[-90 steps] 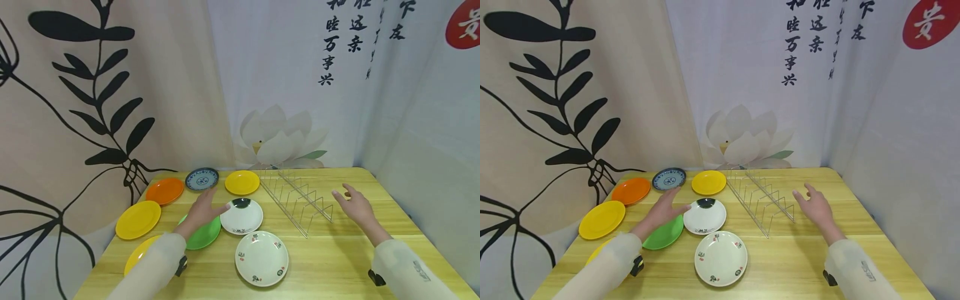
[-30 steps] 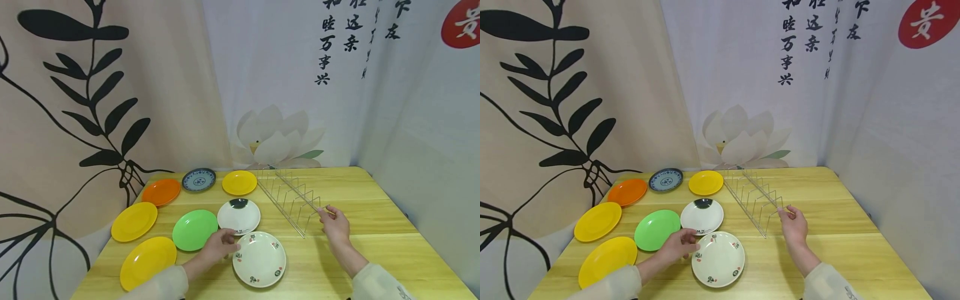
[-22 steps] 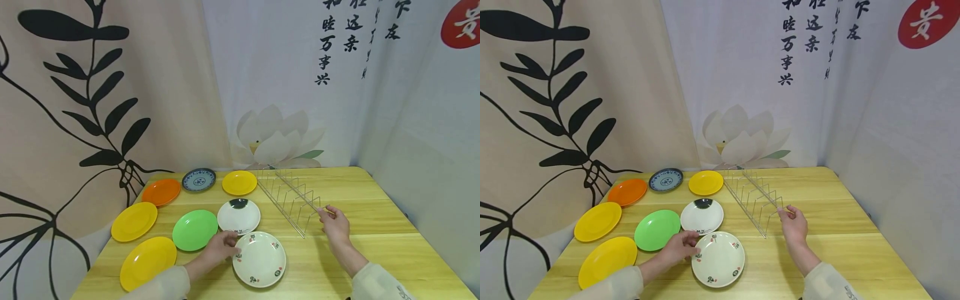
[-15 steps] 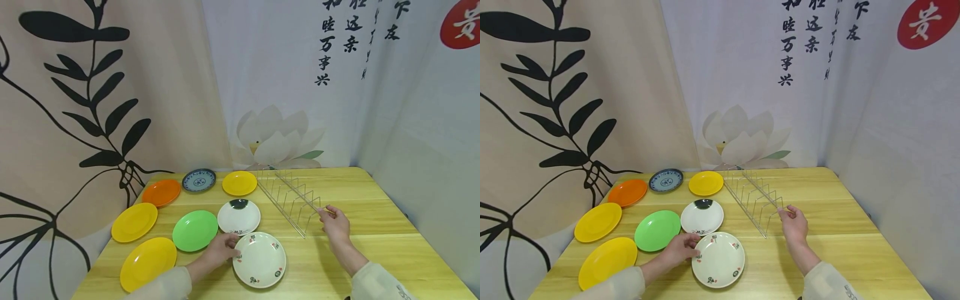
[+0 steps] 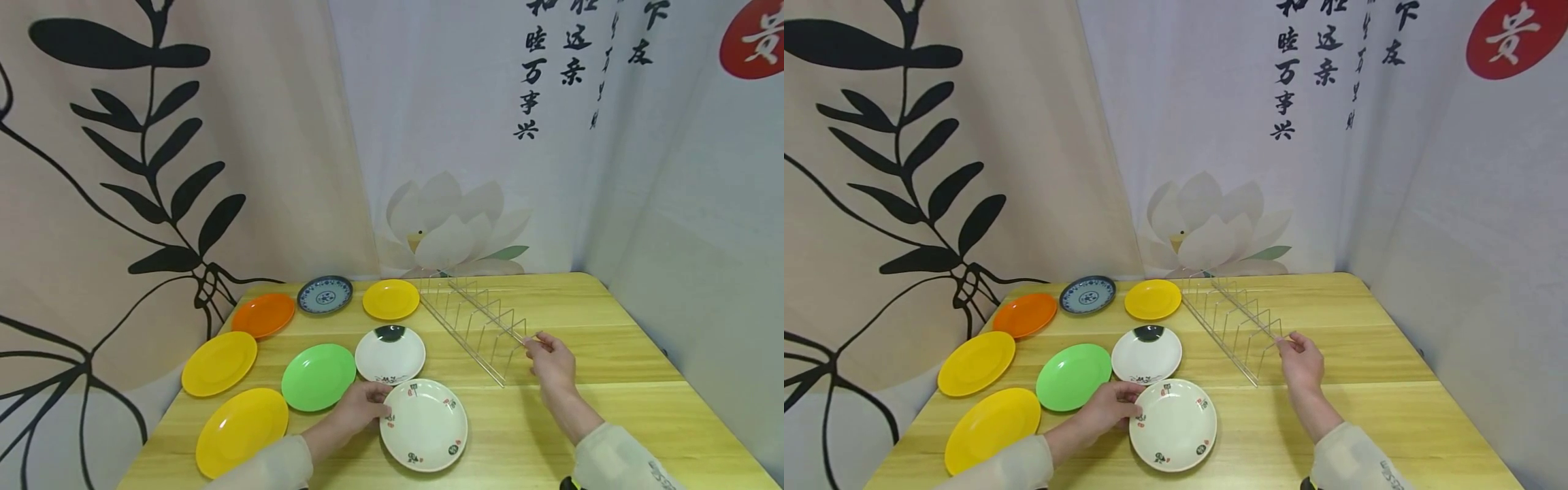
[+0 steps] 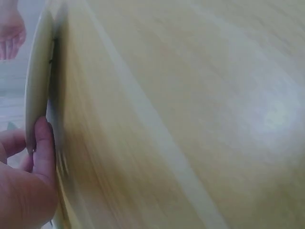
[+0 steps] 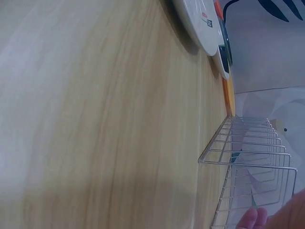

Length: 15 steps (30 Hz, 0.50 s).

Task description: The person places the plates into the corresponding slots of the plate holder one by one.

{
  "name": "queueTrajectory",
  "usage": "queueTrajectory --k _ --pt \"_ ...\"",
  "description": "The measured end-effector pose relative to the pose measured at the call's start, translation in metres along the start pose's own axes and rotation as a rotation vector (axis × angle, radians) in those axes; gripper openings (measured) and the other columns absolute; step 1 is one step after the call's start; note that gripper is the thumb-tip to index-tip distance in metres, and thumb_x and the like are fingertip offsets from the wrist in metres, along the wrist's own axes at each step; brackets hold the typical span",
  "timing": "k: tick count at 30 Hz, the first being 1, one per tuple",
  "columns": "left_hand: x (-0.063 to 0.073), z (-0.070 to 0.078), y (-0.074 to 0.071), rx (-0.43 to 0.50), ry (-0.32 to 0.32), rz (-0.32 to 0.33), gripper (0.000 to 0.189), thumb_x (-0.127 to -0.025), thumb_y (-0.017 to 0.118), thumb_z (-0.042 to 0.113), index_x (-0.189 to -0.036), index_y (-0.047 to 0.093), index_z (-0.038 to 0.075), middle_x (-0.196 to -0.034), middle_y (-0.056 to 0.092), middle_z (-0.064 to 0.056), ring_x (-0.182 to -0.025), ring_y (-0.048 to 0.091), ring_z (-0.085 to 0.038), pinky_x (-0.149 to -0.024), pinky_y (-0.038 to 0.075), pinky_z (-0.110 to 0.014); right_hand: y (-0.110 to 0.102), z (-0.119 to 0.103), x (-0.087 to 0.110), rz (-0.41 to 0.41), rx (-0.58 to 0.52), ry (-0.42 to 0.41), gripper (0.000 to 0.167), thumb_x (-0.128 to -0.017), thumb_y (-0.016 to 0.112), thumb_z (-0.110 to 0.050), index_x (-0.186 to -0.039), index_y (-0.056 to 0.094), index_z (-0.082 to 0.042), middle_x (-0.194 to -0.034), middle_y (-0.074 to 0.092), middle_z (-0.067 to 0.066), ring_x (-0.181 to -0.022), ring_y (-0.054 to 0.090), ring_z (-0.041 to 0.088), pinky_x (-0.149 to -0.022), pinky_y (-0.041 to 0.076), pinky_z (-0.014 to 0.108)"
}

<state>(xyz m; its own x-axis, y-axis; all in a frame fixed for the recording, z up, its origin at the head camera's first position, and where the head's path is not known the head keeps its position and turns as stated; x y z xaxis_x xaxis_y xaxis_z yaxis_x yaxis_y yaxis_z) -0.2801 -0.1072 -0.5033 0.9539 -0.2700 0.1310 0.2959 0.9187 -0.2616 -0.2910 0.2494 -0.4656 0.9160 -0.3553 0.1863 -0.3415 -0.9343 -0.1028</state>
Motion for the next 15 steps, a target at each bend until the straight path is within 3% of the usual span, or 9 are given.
queueTrajectory --k 3,8,15 --pt "-0.002 0.003 -0.001 0.019 -0.025 -0.007 0.037 -0.083 0.067 -0.009 -0.12 0.064 -0.008 -0.096 0.062 -0.011 -0.082 0.061 -0.017 -0.067 0.06 -0.036 -0.001 -0.001 -0.001 -0.006 -0.005 0.003 0.061 -0.101 0.057 -0.023 -0.15 0.031 0.001 -0.126 0.047 0.009 -0.111 0.047 0.021 -0.088 0.05 0.031" --pt "-0.008 0.023 -0.003 0.091 -0.022 -0.001 0.037 -0.086 0.066 -0.006 -0.123 0.06 -0.008 -0.1 0.06 -0.013 -0.082 0.063 -0.019 -0.069 0.061 -0.037 -0.005 -0.002 -0.004 -0.01 0.012 0.001 0.06 -0.102 0.055 -0.025 -0.151 0.031 0.0 -0.131 0.046 0.01 -0.116 0.045 0.023 -0.092 0.048 0.035" --pt "-0.027 0.052 -0.009 0.176 0.009 0.08 0.036 -0.087 0.064 -0.008 -0.123 0.057 -0.007 -0.101 0.065 -0.016 -0.079 0.066 -0.02 -0.069 0.061 -0.038 -0.009 -0.005 -0.011 -0.015 0.029 -0.01 0.06 -0.102 0.054 -0.026 -0.152 0.031 -0.001 -0.139 0.043 0.014 -0.117 0.046 0.024 -0.093 0.048 0.039"
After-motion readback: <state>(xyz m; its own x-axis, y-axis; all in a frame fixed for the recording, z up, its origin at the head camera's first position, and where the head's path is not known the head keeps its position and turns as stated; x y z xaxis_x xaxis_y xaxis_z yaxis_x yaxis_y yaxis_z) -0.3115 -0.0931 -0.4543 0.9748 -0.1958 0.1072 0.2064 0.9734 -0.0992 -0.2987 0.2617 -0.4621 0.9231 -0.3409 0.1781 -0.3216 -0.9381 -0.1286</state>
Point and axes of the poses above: each hand's wrist, its own x-axis away from the middle knuckle, its own y-axis out of the palm, z = x × y, the point moved 6 cm from there along -x, towards the middle knuckle
